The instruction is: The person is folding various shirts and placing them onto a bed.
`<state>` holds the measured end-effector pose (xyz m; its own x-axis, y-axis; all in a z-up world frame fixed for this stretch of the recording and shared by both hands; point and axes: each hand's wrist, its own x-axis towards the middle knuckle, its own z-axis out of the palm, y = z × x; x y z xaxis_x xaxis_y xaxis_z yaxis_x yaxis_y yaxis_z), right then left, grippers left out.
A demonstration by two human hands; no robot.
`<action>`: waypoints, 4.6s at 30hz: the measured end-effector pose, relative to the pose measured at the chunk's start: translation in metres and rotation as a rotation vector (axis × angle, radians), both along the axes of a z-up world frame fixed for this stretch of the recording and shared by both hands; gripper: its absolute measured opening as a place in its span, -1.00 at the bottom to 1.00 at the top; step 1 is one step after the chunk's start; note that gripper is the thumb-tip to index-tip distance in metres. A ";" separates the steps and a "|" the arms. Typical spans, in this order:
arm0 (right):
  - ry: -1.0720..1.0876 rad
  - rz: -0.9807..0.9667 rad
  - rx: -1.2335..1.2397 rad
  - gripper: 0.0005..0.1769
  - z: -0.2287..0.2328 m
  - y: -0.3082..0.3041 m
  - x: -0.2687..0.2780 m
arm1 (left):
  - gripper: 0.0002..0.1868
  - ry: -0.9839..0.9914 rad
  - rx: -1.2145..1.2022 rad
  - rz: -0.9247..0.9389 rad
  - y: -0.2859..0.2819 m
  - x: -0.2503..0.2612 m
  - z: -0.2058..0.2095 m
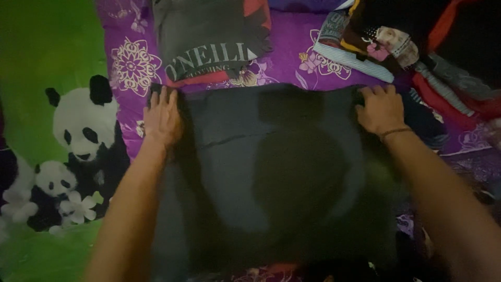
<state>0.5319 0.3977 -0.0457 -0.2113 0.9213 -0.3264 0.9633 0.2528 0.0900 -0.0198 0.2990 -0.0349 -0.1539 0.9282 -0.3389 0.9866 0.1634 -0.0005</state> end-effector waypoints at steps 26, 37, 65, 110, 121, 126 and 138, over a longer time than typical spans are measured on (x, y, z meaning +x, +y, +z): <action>0.080 -0.042 -0.145 -0.40 -0.014 0.045 -0.010 | -0.45 0.087 0.260 -0.197 0.020 -0.055 -0.028; 0.099 0.001 -0.060 -0.49 0.012 0.034 -0.002 | -0.79 0.272 0.422 -0.409 0.001 -0.067 -0.028; 0.044 0.349 -0.059 -0.40 0.085 -0.090 0.033 | -0.61 0.229 0.135 -0.415 -0.121 -0.039 0.010; -0.025 0.189 0.077 -0.59 0.047 -0.157 0.042 | -0.62 0.087 -0.049 -0.234 -0.175 -0.004 -0.011; -0.143 0.260 0.135 -0.71 0.047 -0.153 0.047 | -0.75 0.117 -0.011 -0.161 -0.167 0.001 -0.014; -0.247 0.268 0.073 -0.78 0.043 -0.161 0.048 | -0.79 0.192 0.020 -0.290 -0.176 -0.014 -0.045; -0.030 0.290 0.160 -0.58 0.045 -0.179 0.040 | -0.22 0.042 -0.321 0.012 -0.168 0.054 0.040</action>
<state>0.5720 0.2191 -0.0005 -0.4646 0.8644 -0.1923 0.8496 0.4964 0.1783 0.0341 0.1311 0.0050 -0.1845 0.7728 -0.6073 0.9826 0.1598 -0.0950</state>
